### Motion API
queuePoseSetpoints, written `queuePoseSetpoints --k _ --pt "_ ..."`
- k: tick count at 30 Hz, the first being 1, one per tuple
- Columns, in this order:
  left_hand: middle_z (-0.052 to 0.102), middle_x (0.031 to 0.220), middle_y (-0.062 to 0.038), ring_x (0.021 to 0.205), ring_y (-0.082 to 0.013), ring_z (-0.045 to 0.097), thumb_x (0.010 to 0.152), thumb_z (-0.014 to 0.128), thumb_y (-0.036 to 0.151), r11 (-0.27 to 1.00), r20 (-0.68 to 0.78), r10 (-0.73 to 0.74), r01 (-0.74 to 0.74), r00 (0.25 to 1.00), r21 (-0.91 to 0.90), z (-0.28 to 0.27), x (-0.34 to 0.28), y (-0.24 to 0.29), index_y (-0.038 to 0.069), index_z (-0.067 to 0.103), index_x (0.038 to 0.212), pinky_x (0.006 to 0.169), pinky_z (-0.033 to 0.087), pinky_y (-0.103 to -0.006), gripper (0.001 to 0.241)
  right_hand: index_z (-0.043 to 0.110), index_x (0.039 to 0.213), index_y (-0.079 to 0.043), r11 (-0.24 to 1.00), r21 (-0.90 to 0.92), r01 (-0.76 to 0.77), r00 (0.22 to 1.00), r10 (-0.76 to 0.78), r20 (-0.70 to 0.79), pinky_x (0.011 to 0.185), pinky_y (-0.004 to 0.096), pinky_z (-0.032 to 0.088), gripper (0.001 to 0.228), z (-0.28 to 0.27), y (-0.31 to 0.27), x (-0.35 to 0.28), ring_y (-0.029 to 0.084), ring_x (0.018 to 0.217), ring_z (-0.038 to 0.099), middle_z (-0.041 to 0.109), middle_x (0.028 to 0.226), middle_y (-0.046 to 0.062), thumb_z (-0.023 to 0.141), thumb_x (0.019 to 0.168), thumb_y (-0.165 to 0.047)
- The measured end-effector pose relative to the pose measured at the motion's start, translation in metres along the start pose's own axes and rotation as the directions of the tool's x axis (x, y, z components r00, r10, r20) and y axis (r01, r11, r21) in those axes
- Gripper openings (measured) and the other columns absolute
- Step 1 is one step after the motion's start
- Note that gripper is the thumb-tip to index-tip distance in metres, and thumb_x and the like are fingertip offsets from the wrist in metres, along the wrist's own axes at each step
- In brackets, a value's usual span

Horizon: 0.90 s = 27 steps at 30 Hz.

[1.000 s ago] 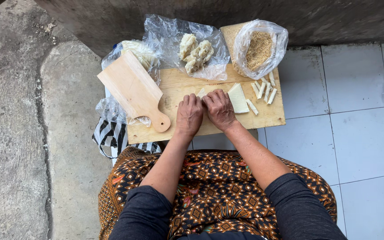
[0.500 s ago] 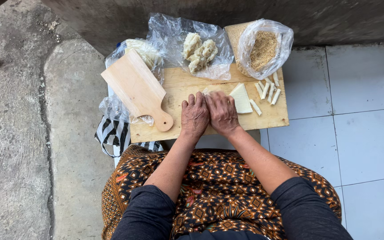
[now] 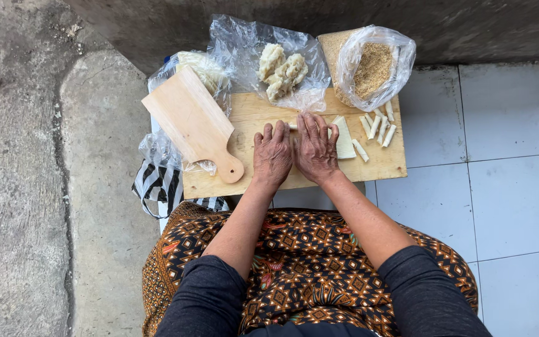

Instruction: The person places a filling onto triangular pieces of dough and rolls them into cylindrical shapes by hand on a wooden board.

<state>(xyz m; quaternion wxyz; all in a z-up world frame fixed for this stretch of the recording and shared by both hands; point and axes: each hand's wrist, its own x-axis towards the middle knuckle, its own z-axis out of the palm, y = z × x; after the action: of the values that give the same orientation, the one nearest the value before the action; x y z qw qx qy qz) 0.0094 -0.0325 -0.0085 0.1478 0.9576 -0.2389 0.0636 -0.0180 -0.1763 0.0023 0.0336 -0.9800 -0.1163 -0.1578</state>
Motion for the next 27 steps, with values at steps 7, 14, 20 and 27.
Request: queuePoseSetpoints --k 7,14,20,27 --pt "0.054 0.138 -0.015 0.125 -0.0349 0.049 0.088 0.061 0.020 0.989 -0.112 -0.135 0.126 0.984 -0.083 -0.012 0.010 -0.007 0.000 0.058 0.138 0.098 0.042 -0.0494 0.054 0.064 0.137 -0.005 0.994 -0.082 0.069 0.996 -0.073 -0.049 0.111 0.053 0.030 0.050 0.008 0.003 0.012 0.027 0.136 0.044 0.055 0.143 0.008 0.070 0.093 -0.027" --pt "0.064 0.131 -0.014 0.121 -0.0313 0.058 0.098 0.059 0.006 0.886 -0.004 -0.396 0.381 0.918 -0.264 -0.048 -0.005 -0.031 0.006 0.067 0.133 0.102 0.049 -0.0450 0.036 0.074 0.103 -0.012 0.981 0.196 -0.013 1.000 0.013 0.004 0.112 0.051 0.032 0.020 0.007 0.018 0.038 0.024 0.125 0.055 0.067 0.118 0.001 0.079 0.088 -0.025" --pt "0.074 0.116 -0.008 0.104 -0.0195 0.070 0.098 0.068 0.023 0.133 0.492 -0.356 0.564 0.795 -0.815 -0.045 -0.026 -0.002 0.006 0.066 0.130 0.085 0.057 -0.0355 0.037 0.077 0.103 -0.004 0.430 0.634 -0.643 0.756 0.226 0.614 0.079 0.035 0.049 0.033 -0.040 0.025 0.012 0.011 0.083 0.057 0.072 0.084 0.003 0.073 0.097 -0.036" --pt "0.076 0.107 -0.010 0.099 -0.0179 0.069 0.093 0.073 0.027 -0.037 0.672 -0.177 0.677 0.719 -0.735 -0.063 -0.044 0.043 0.002 0.072 0.124 0.077 0.057 -0.0333 0.040 0.078 0.104 -0.004 0.065 0.745 -0.664 0.748 0.092 0.658 0.082 0.027 0.055 0.024 -0.054 0.062 -0.067 0.010 0.086 0.066 0.075 0.092 0.004 0.073 0.095 -0.025"
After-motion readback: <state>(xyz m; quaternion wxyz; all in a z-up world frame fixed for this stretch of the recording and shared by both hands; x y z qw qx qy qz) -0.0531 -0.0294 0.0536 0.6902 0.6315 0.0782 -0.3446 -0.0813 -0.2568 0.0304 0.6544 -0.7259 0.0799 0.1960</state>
